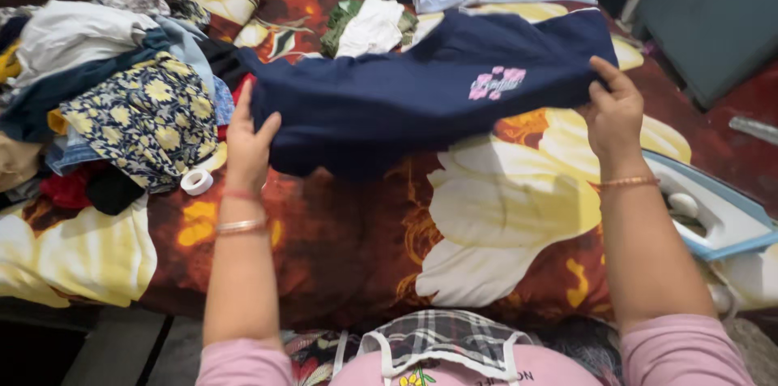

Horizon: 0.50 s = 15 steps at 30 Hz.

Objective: The person irons a dark blue t-shirt on a bed. They smooth the fabric, fold the sleeves, and use a steam iron to press the shirt flat. The person handles the shirt and the iron directly.

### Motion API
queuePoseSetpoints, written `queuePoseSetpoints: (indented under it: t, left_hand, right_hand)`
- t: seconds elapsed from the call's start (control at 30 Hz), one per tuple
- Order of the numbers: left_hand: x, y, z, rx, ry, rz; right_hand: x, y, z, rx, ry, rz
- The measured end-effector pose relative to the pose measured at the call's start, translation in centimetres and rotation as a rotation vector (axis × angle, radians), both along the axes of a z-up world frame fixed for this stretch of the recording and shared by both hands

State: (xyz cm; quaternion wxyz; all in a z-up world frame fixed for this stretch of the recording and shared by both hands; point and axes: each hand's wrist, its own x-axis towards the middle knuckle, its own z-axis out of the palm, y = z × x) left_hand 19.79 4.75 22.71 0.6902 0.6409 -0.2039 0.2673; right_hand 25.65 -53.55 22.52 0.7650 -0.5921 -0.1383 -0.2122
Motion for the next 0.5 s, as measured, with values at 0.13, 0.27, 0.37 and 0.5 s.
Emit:
queuePoseSetpoints:
  t: [0.13,0.27,0.37,0.5]
  left_hand:
    - [-5.7,3.0,-10.8,0.493,0.370,0.199]
    - [-14.4,4.0,-22.8,0.373,0.614,0.012]
    - [-18.1,3.8,-26.5,0.188,0.837,-0.031]
    - [-17.1,3.1,-23.8,0.050,0.921,-0.134]
  right_hand:
    - [-3.7,-4.5,-8.7,-0.513,0.139,0.019]
    - [-9.3,-6.1,-19.3,-0.660,0.451,0.185]
    - [-12.4,-6.9,-21.7,-0.612,0.762,0.096]
    - [-13.0,-5.5,-20.4,-0.540,0.624,0.216]
